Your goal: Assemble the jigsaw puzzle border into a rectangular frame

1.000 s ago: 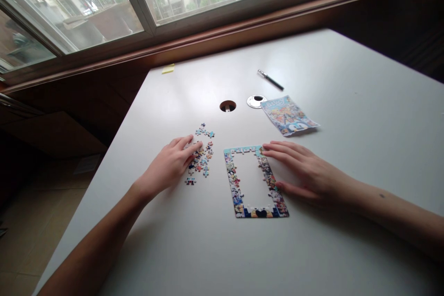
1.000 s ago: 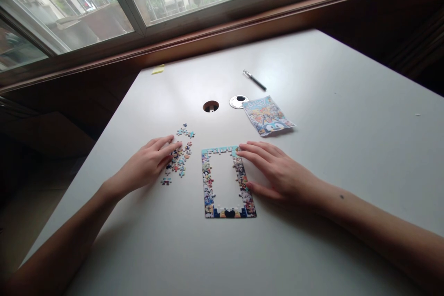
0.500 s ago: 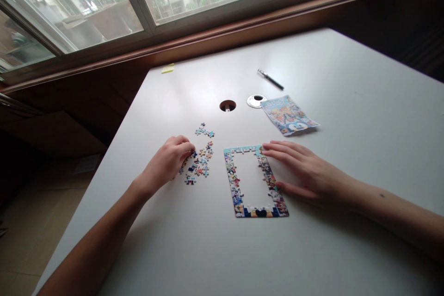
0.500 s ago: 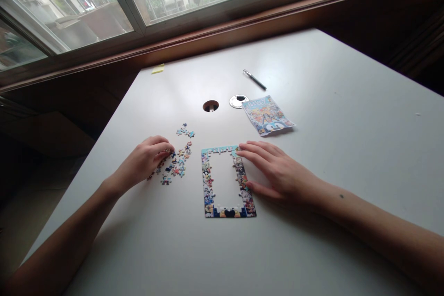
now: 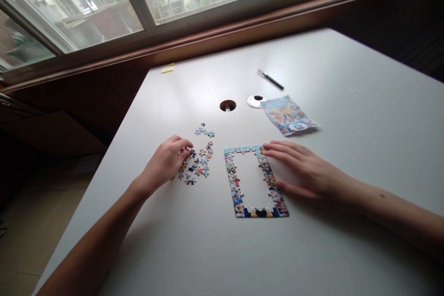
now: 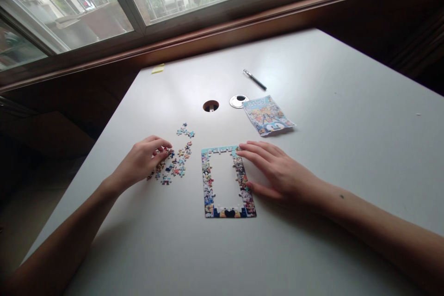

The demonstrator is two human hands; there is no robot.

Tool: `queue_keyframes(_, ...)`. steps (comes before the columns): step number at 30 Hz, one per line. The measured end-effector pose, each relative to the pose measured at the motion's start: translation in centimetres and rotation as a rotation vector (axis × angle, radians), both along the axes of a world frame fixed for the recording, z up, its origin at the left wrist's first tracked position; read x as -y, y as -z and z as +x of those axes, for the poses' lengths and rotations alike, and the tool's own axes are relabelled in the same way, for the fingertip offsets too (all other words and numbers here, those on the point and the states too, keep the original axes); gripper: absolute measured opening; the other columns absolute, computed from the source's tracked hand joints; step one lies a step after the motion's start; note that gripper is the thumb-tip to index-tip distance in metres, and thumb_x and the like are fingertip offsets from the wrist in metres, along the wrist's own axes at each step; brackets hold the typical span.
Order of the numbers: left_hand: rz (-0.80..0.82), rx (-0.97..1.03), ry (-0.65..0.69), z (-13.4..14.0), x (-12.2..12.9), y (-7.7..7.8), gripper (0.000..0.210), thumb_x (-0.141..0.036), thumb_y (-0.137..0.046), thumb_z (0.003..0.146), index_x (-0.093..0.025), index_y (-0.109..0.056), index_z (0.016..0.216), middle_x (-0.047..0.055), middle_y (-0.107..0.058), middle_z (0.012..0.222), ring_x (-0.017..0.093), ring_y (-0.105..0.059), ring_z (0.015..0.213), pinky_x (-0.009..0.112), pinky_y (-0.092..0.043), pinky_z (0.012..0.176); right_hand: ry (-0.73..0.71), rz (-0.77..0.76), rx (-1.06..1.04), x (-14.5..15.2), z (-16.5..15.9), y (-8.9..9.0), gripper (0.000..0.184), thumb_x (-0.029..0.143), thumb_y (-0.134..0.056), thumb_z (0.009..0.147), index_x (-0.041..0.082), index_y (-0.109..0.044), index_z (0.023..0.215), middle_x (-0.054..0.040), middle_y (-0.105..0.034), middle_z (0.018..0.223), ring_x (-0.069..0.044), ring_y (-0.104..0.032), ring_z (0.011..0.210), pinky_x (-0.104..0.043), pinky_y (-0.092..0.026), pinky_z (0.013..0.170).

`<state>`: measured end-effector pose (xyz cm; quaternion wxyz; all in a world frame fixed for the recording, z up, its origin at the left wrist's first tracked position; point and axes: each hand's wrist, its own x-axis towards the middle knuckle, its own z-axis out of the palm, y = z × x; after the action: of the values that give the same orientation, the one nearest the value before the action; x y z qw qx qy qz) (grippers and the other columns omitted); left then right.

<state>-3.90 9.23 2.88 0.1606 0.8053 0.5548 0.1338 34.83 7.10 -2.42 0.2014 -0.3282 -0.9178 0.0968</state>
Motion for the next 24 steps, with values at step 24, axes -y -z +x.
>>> queue_keyframes(24, 0.029, 0.420, 0.048, 1.7, 1.3, -0.7, 0.024, -0.025, -0.069, 0.092, -0.020, -0.075, 0.114, 0.005, -0.074, 0.100, 0.016, -0.072, 0.083, 0.030, -0.064, 0.079, 0.002, 0.010, 0.004, 0.0, 0.0, 0.1, 0.067, 0.036, -0.063, 0.091, 0.025, -0.037, 0.152, -0.0135, -0.049, 0.154, -0.033, -0.043, 0.144, -0.058, -0.043, 0.115)
